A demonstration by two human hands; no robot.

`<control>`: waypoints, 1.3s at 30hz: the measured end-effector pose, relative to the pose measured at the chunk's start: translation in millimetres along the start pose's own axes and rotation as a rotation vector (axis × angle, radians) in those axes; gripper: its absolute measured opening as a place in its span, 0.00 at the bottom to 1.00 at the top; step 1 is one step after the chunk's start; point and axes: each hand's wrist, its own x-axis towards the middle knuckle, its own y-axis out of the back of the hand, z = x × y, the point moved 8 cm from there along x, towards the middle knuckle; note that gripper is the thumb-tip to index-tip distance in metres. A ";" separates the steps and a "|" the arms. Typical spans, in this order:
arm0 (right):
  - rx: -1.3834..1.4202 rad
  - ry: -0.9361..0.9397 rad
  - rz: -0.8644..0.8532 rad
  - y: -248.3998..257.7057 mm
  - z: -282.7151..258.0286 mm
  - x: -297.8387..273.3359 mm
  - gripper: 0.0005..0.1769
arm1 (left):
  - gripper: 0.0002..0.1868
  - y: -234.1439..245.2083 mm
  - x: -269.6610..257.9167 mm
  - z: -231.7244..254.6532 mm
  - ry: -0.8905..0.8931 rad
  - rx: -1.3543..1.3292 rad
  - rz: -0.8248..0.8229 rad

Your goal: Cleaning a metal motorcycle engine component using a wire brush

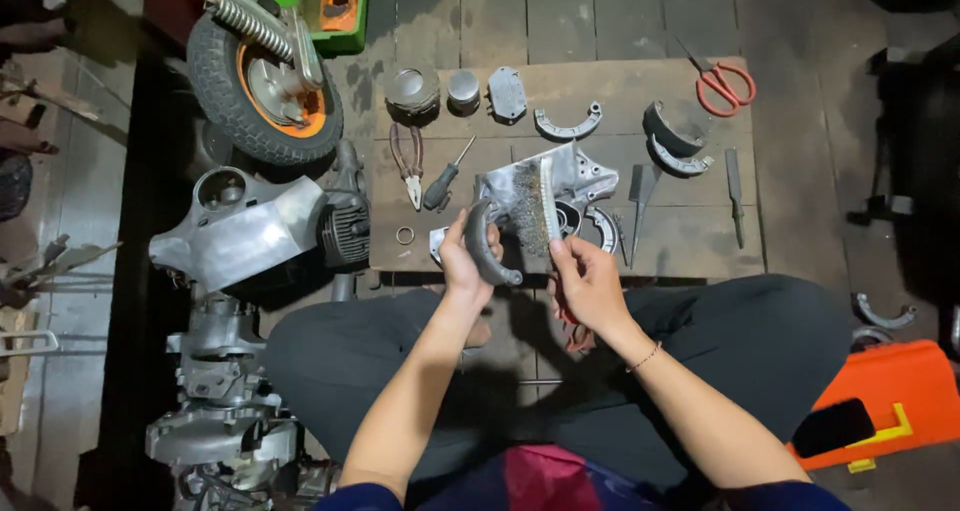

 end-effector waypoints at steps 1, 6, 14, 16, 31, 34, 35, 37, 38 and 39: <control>-0.004 -0.005 0.000 -0.9 1.9 -0.7 0.24 | 0.21 3.7 -1.6 0.8 0.004 -0.004 0.003; 0.078 -0.013 -0.036 -11.8 -13.2 -4.7 0.24 | 0.26 10.7 -11.2 7.6 0.037 0.010 0.012; 0.105 -0.003 -0.065 -21.9 -16.9 -6.3 0.23 | 0.28 14.3 -13.6 11.2 0.040 0.010 -0.002; 0.108 -0.004 -0.075 -22.8 -15.1 -5.0 0.23 | 0.29 6.0 -18.6 15.8 0.040 0.004 -0.004; 0.123 -0.081 -0.088 -14.6 1.0 -3.6 0.21 | 0.33 -1.6 -17.0 14.3 0.060 -0.021 -0.056; 0.135 -0.071 -0.107 -17.6 -5.3 -5.0 0.21 | 0.32 -4.3 -26.9 20.0 0.015 -0.048 -0.050; 0.150 -0.067 -0.107 -16.9 -7.4 -4.2 0.21 | 0.32 -5.6 -26.6 20.4 0.009 -0.059 -0.057; 0.167 -0.060 -0.106 -15.5 -9.6 -3.2 0.21 | 0.31 -9.4 -26.1 22.8 0.001 -0.067 -0.066; 0.164 -0.048 -0.106 -15.2 -10.1 -2.7 0.21 | 0.33 -13.6 -25.8 23.4 0.022 -0.056 -0.094; 0.160 -0.039 -0.106 -13.8 -9.8 -3.0 0.21 | 0.36 -17.3 -26.3 22.0 0.044 -0.048 -0.121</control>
